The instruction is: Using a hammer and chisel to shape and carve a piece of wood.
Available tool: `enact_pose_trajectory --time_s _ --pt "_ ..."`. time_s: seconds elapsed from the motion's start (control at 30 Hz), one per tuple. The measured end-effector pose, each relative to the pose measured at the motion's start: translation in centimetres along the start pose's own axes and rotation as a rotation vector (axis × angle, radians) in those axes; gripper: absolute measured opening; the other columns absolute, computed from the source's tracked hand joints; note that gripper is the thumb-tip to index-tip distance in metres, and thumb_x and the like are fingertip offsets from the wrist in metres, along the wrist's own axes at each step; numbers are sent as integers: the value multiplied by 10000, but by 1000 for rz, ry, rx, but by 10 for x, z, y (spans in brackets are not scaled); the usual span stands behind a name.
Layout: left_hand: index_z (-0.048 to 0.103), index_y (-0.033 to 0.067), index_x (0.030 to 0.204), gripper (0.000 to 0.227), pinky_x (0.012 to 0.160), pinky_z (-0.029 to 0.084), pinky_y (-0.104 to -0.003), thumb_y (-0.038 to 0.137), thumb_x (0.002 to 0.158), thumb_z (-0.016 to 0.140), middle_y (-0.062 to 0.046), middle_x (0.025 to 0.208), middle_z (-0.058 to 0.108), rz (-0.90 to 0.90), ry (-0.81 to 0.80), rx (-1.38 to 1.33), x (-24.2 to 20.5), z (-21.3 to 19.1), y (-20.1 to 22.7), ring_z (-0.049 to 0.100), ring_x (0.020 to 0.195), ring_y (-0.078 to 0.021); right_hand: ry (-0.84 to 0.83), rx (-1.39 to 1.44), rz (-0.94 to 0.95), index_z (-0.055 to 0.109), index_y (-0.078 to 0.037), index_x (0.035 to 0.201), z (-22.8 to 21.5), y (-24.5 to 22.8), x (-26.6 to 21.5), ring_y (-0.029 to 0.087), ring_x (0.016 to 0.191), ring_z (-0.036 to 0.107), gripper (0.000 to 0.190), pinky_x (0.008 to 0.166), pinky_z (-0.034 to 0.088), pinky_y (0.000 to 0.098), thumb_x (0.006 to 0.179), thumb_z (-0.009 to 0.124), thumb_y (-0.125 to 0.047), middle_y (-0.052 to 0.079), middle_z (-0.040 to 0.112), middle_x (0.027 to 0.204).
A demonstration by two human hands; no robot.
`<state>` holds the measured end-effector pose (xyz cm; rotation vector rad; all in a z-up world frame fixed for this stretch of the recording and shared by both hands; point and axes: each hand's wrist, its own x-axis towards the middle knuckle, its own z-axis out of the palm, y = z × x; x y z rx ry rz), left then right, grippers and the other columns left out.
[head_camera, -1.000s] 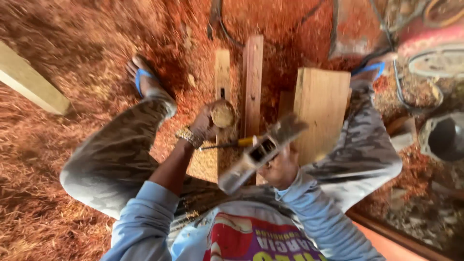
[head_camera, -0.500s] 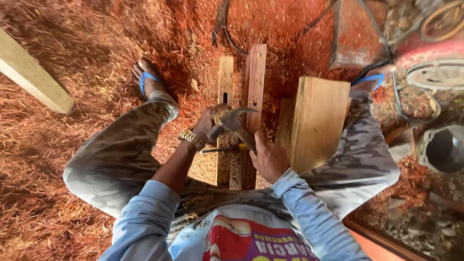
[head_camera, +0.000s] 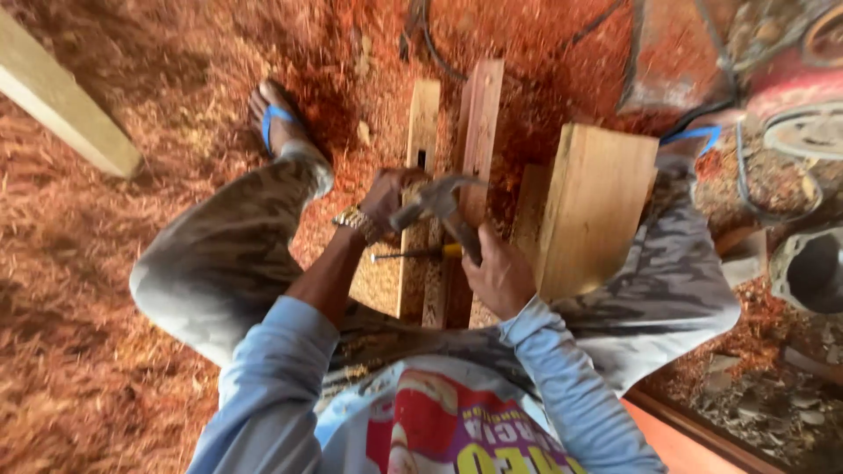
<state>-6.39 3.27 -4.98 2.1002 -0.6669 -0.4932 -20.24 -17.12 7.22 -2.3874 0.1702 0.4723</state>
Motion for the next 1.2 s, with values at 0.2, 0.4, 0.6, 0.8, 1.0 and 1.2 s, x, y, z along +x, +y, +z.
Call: enact_pose_trajectory --time_s 0.2,0.4,0.6,0.8,1.0,1.2 --pt "623 154 1342 594 781 677 -313 133 776 805 -105 1174 731 -436 -7 -309 -20 20 18 770 950 -220 389 109 -176 538 -22 924 -22 -25 -21 313 507 548 290 495 451 462 942 741 -229 174 557 658" --pt "648 39 1210 462 743 650 -316 174 810 837 -173 1083 762 -237 106 -487 -1 5 55 731 946 -226 523 162 -124 585 13 939 -41 -6 -38 308 503 573 305 466 447 450 942 744 -248 180 604 691" --pt "630 14 1189 403 564 580 -290 271 904 755 -120 995 778 -762 194 -585 31 9 45 710 719 -186 529 -143 -289 641 68 1090 -37 8 -47 369 554 569 333 484 440 461 924 753 -199 267 709 845" --pt "673 68 1151 351 527 620 -249 251 856 720 -100 961 770 -698 106 -1010 -3 12 53 739 715 -162 445 -3 -157 637 50 1142 -42 13 -49 344 643 657 338 540 502 424 940 743 -199 240 702 897" --pt "591 33 1196 235 664 670 -257 125 985 640 -92 988 770 -109 453 -912 70 -111 54 773 801 -175 337 193 25 600 34 1011 -60 -10 -44 296 645 609 291 588 496 377 957 769 -196 164 641 767" --pt "549 24 1221 291 609 637 -235 53 979 709 -70 1004 659 457 391 -479 73 -161 131 694 739 -170 364 380 115 609 5 1066 -65 -22 -31 140 450 582 248 405 456 310 932 726 -168 98 640 639"
